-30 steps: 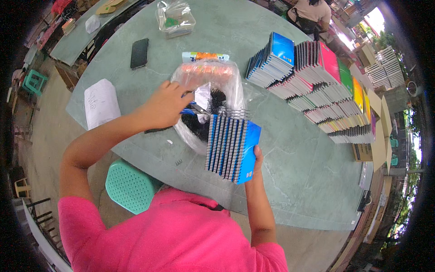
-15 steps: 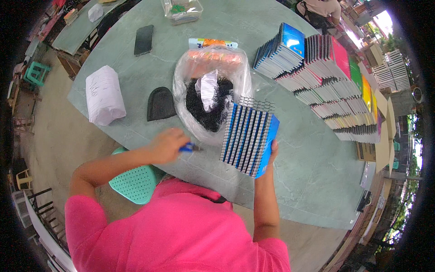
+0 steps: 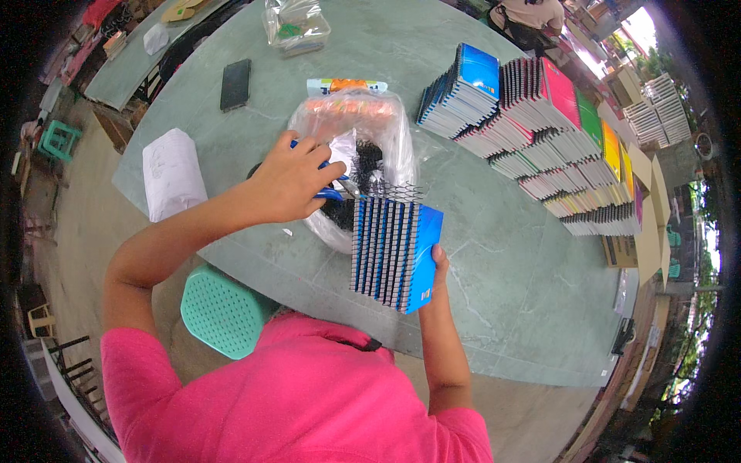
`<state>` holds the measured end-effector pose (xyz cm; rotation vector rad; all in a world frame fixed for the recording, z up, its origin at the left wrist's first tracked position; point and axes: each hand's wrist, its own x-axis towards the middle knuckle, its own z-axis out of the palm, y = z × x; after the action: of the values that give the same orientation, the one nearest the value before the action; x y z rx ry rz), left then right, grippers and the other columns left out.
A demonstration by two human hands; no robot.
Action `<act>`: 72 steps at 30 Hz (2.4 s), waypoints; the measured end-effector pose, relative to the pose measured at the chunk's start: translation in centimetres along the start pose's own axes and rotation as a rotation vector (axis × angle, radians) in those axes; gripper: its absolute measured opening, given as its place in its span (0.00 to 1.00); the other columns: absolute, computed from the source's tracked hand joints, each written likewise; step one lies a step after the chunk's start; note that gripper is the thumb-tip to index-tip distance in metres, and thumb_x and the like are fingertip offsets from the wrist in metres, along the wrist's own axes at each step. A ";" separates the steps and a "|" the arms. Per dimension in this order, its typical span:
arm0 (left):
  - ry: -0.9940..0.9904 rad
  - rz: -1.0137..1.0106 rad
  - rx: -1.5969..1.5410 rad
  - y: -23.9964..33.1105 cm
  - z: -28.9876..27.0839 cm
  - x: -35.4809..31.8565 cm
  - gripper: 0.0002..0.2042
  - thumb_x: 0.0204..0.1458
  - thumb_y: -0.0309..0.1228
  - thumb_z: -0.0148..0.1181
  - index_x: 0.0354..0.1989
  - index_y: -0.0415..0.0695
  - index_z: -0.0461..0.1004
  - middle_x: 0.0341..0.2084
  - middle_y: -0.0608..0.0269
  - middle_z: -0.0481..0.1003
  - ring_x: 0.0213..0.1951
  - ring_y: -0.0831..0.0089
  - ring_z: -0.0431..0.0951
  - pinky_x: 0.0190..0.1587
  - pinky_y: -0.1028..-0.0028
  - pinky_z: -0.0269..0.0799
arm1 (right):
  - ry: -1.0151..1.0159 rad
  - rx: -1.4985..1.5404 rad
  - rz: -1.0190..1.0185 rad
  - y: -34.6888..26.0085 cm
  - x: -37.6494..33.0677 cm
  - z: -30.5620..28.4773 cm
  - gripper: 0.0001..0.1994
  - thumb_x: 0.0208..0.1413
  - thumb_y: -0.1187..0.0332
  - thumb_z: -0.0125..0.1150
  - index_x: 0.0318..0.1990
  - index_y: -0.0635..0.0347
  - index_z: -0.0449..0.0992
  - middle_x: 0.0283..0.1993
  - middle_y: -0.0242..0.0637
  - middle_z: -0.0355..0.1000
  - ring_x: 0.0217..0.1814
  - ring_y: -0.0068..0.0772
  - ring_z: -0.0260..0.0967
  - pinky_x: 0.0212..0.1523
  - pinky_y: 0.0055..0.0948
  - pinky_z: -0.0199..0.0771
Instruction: The person assembles notebooks by manually aligning the spiral binder through the holes of the paper stacks and then using pliers to trim and finish the ends of the binder.
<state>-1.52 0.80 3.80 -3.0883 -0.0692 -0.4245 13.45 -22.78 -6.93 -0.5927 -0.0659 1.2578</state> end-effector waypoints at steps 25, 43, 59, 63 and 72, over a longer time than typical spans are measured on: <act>0.006 -0.033 0.070 -2.0 1.5 1.2 0.14 0.33 0.28 0.59 0.33 0.44 0.71 0.31 0.58 0.69 0.41 0.63 0.67 0.44 0.63 0.60 | 0.009 -0.094 -0.011 0.2 1.5 -1.0 0.36 0.40 0.46 0.59 0.53 0.63 0.63 0.49 0.45 0.68 0.47 0.42 0.68 0.49 0.41 0.68; 0.039 0.015 0.063 -1.6 1.3 1.6 0.15 0.33 0.27 0.58 0.34 0.43 0.71 0.29 0.59 0.71 0.39 0.64 0.69 0.43 0.66 0.60 | 0.027 -0.066 0.019 0.2 1.6 -0.7 0.37 0.39 0.48 0.61 0.54 0.64 0.62 0.49 0.45 0.67 0.48 0.43 0.67 0.50 0.43 0.68; -0.064 0.005 0.041 -1.1 1.5 1.8 0.11 0.35 0.27 0.57 0.31 0.42 0.72 0.29 0.56 0.71 0.38 0.61 0.70 0.41 0.64 0.61 | 0.054 -0.122 -0.004 0.7 1.8 0.2 0.38 0.39 0.48 0.61 0.55 0.64 0.60 0.50 0.46 0.66 0.48 0.43 0.67 0.49 0.42 0.69; 0.010 0.040 0.042 -0.8 0.8 2.3 0.11 0.34 0.27 0.57 0.31 0.42 0.72 0.31 0.57 0.71 0.39 0.62 0.69 0.43 0.64 0.61 | 0.057 -0.100 0.004 0.7 2.0 0.2 0.38 0.39 0.48 0.61 0.55 0.63 0.60 0.50 0.45 0.67 0.48 0.42 0.67 0.49 0.42 0.68; -0.219 0.015 -0.083 -0.7 1.6 2.2 0.10 0.35 0.25 0.56 0.31 0.41 0.72 0.28 0.57 0.71 0.39 0.61 0.70 0.39 0.66 0.64 | 0.005 -0.018 0.063 0.6 1.8 -0.4 0.37 0.39 0.54 0.64 0.55 0.66 0.58 0.50 0.47 0.66 0.48 0.44 0.67 0.50 0.41 0.68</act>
<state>0.97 1.66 2.82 -3.2016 -0.0323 -0.0898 13.71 -21.22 -8.02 -0.6177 -0.0543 1.3180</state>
